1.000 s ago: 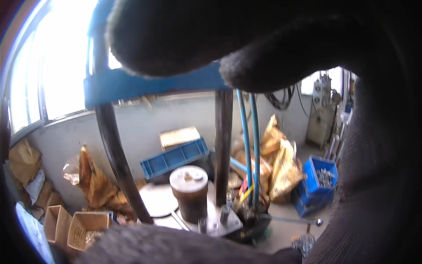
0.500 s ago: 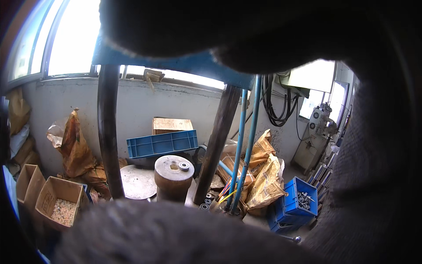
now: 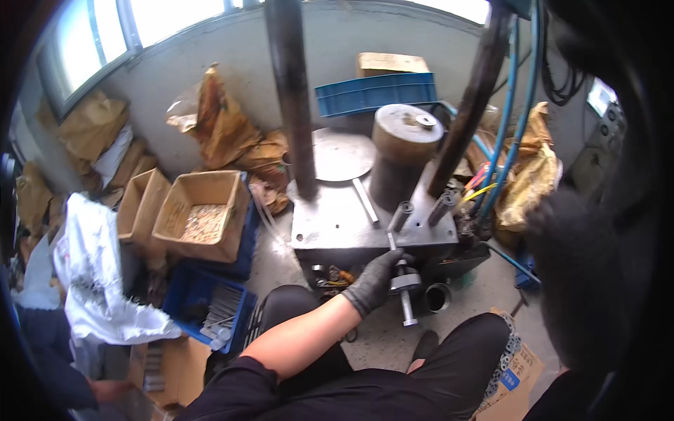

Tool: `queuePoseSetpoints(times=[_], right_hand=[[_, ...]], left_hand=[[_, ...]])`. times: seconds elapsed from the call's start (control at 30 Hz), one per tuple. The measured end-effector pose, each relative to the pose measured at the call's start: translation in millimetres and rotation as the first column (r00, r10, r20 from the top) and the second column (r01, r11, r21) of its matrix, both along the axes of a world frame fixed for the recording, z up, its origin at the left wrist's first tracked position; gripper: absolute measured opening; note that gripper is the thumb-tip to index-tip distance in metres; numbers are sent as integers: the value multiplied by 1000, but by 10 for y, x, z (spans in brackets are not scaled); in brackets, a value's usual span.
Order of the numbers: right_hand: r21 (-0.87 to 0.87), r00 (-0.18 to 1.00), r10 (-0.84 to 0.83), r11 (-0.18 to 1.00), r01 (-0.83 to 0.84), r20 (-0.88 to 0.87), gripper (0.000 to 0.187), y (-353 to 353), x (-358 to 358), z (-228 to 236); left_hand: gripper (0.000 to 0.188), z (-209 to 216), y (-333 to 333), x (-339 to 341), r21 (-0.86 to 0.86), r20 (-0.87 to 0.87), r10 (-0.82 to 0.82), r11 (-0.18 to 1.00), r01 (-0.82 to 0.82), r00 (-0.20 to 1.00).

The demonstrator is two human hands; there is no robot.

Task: The person assembles mechanical parts by fitting bearings and wheels onto metal rods and pressing them together using a press machine. The person then stacks the assembled shafts onto a pile on the floor.

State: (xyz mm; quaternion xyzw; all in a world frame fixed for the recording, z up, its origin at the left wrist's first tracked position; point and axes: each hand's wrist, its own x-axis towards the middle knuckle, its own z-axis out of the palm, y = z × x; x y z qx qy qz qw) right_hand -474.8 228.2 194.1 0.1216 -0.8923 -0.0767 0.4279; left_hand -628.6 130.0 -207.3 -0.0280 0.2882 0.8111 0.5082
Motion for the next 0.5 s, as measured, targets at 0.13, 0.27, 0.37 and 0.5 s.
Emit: queuePoseSetpoints(times=[0.13,0.27,0.37,0.5], right_hand=[[-114,934,350,933,-341,75,78,111,-21,-904],[-520,902,422,794,-315,97,64,511,-108,-2483],[-749,873,458,634,-190,166,62,674,-130,-3236],[-970,738,660,-57,236,141,63,807,-231,-4159]], left_hand=[[30,18,264,81,57,50,-27,998,25,998],[30,-67,62,140,87,24,114,990,-115,993],[37,204,-13,236,73,-132,142,988,-133,981],[35,355,-221,183,-52,-185,290,951,-304,939]])
